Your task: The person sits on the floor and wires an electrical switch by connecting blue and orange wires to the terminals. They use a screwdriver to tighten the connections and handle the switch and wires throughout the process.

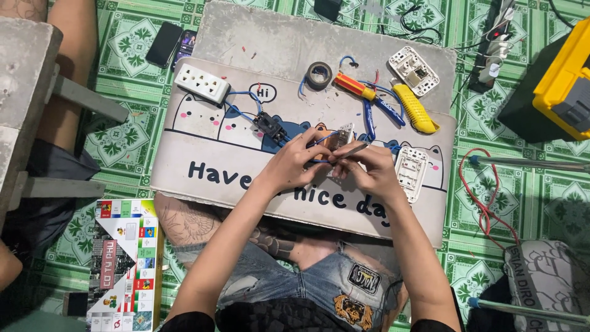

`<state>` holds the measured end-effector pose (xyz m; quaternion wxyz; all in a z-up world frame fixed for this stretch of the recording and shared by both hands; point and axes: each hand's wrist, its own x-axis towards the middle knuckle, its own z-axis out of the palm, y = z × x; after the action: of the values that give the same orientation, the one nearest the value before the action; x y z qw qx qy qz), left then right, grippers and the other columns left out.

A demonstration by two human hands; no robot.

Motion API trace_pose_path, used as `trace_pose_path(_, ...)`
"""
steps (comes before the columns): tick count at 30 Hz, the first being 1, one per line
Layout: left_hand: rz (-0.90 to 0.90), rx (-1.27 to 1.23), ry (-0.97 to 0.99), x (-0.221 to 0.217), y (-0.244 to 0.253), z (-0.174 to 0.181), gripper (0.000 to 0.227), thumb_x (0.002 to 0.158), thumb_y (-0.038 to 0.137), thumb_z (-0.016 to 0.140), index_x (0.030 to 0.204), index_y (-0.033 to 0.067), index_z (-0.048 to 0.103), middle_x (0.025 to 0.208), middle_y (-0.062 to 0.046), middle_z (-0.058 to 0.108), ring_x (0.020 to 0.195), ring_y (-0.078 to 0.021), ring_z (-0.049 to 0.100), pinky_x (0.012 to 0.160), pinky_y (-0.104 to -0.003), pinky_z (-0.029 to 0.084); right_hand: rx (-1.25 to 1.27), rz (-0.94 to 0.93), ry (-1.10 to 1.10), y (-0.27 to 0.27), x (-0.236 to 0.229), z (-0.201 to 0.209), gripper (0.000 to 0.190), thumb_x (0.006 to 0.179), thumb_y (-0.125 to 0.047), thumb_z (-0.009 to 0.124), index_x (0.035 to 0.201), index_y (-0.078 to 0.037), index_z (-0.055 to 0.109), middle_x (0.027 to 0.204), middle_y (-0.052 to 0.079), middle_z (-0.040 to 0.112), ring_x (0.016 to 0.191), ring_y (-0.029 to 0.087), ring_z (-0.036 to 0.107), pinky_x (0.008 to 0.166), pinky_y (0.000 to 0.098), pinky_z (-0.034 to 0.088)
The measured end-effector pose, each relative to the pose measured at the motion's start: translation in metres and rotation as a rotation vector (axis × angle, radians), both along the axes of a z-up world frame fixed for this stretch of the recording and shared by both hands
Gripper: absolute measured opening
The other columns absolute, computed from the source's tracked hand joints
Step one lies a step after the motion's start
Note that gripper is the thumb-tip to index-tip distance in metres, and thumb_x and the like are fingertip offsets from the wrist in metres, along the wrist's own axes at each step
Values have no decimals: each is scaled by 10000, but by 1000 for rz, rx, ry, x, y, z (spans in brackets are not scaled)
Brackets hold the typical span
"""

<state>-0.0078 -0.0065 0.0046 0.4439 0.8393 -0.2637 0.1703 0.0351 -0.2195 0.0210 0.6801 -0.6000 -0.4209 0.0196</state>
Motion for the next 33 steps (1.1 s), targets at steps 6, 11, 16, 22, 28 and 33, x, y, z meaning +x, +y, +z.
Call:
trace_pose_path(6, 0, 10, -2, 0, 0, -3, 115, 872, 147, 780, 963, 129, 713, 967, -16, 529, 718, -249, 587, 718, -356, 511, -2, -6, -31, 3, -1, 8, 171, 904, 148, 628, 1047, 125, 718, 829, 213, 722, 593, 244, 725, 478, 348, 610)
trace_pose_path(11, -3, 5, -3, -1, 0, -2, 119, 864, 132, 782, 967, 125, 723, 961, -22, 529, 721, -254, 588, 711, -356, 510, -7, -16, -53, 5, -3, 11, 172, 898, 153, 624, 1040, 120, 713, 816, 206, 721, 578, 237, 722, 474, 344, 607)
trace_pose_path(16, -3, 8, -6, 0, 2, -4, 133, 867, 156, 785, 980, 128, 721, 964, -31, 531, 724, -256, 585, 706, -357, 509, -28, -33, -87, 4, -5, 14, 179, 902, 152, 617, 1041, 104, 719, 825, 199, 724, 575, 233, 721, 471, 335, 605)
trace_pose_path(22, -2, 25, 0, 0, 1, -1, 133, 862, 158, 786, 972, 116, 723, 958, -39, 530, 727, -265, 593, 706, -352, 511, -54, -58, -77, 3, -5, 13, 134, 895, 130, 657, 990, 77, 735, 831, 188, 736, 595, 220, 728, 490, 321, 601)
trace_pose_path(28, 3, 28, -14, 0, 0, 1, 134, 849, 150, 784, 959, 114, 717, 962, -35, 535, 739, -267, 600, 704, -360, 513, -54, -54, -42, 1, -2, 9, 78, 882, 31, 754, 939, 58, 708, 849, 196, 740, 613, 217, 735, 513, 325, 609)
trace_pose_path(33, 12, 16, -15, 0, -1, -5, 124, 853, 135, 763, 965, 139, 711, 966, -13, 518, 747, -260, 593, 714, -354, 505, -55, -94, 9, 2, -2, 12, 171, 831, 93, 758, 992, 45, 729, 812, 183, 762, 621, 234, 749, 530, 327, 610)
